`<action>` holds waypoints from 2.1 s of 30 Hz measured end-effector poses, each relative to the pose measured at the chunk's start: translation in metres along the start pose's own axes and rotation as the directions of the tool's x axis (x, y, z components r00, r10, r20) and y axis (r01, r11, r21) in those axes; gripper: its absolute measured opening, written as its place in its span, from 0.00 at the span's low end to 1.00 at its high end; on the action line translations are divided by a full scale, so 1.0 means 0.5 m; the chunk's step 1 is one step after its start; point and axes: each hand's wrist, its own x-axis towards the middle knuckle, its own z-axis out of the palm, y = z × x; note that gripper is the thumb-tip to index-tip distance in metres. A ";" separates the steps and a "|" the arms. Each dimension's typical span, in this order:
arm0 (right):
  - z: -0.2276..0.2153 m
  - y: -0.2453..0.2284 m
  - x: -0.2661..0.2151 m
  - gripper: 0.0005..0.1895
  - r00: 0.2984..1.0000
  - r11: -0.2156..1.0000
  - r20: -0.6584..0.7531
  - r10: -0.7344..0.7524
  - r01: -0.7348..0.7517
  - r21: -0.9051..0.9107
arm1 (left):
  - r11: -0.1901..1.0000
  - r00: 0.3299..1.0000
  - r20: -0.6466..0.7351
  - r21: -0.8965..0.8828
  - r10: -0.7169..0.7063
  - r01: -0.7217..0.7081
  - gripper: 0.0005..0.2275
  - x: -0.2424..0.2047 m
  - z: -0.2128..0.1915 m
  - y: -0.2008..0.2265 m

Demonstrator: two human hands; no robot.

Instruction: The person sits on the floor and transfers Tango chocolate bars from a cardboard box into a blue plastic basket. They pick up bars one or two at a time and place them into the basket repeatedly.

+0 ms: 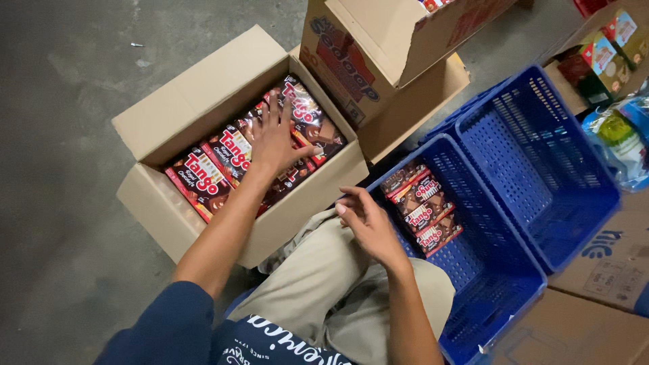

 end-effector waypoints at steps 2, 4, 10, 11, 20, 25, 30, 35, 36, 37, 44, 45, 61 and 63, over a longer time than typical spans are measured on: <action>-0.001 -0.015 -0.005 0.27 1.000 1.000 -0.001 0.015 -0.015 -0.010 | 1.000 1.000 0.002 0.008 0.001 -0.001 0.65 0.009 0.011 -0.008; 0.000 -0.023 -0.009 0.27 1.000 0.999 -0.004 0.031 -0.031 -0.015 | 1.000 1.000 0.006 0.020 0.003 -0.003 0.66 0.013 0.012 -0.009; 0.000 -0.050 -0.021 0.26 0.999 0.994 0.040 0.001 0.003 -0.111 | 1.000 1.000 0.031 -0.030 -0.006 0.007 0.65 0.025 0.031 -0.022; -0.004 -0.052 -0.025 0.26 0.998 0.996 0.059 -0.021 0.026 -0.080 | 1.000 1.000 -0.030 -0.015 0.006 -0.006 0.63 0.029 0.041 -0.028; -0.230 0.090 -0.151 0.25 0.941 0.925 -0.331 -0.068 0.184 0.332 | 0.847 0.854 -0.097 -0.114 0.511 -0.520 0.47 -0.045 0.089 0.103; -0.368 0.461 -0.107 0.17 0.673 0.789 -0.610 0.418 0.064 0.612 | 0.832 0.844 0.019 0.158 0.535 -0.531 0.53 -0.059 0.068 0.174; -0.413 0.737 -0.055 0.12 0.514 0.684 -0.615 0.598 0.073 0.725 | 0.880 0.891 0.055 0.142 0.451 -0.454 0.41 -0.085 0.051 0.259; -0.431 0.855 0.064 0.25 0.212 0.731 -0.750 0.627 -0.493 0.471 | 0.768 0.802 -0.003 0.288 0.598 -0.572 0.43 -0.047 0.118 0.147; -0.431 0.857 0.097 0.28 0.251 0.709 -0.743 0.621 -0.584 0.396 | 0.709 0.745 -0.067 0.376 0.663 -0.597 0.44 -0.040 0.125 0.121; -0.425 0.867 0.121 0.28 0.248 0.704 -0.734 0.633 -0.579 0.412 | 0.698 0.740 -0.053 0.384 0.670 -0.604 0.44 -0.044 0.127 0.134; -0.400 0.804 0.270 0.46 0.026 0.660 -0.756 0.654 -0.507 0.554 | 0.729 0.789 -0.074 0.443 0.610 -0.523 0.41 -0.045 0.135 0.134; -0.401 0.792 0.273 0.48 -0.042 0.615 -0.743 0.668 -0.531 0.583 | 0.747 0.791 -0.083 0.402 0.606 -0.530 0.43 -0.042 0.138 0.115; -0.397 0.587 0.059 0.11 0.577 0.756 -0.689 0.439 0.178 0.631 | 0.759 0.760 -0.127 0.275 0.637 -0.590 0.44 -0.067 0.082 0.182; -0.378 0.534 0.045 0.19 0.675 0.720 -0.663 0.325 0.278 0.636 | 0.699 0.668 -0.211 0.275 0.714 -0.660 0.33 -0.064 0.080 0.157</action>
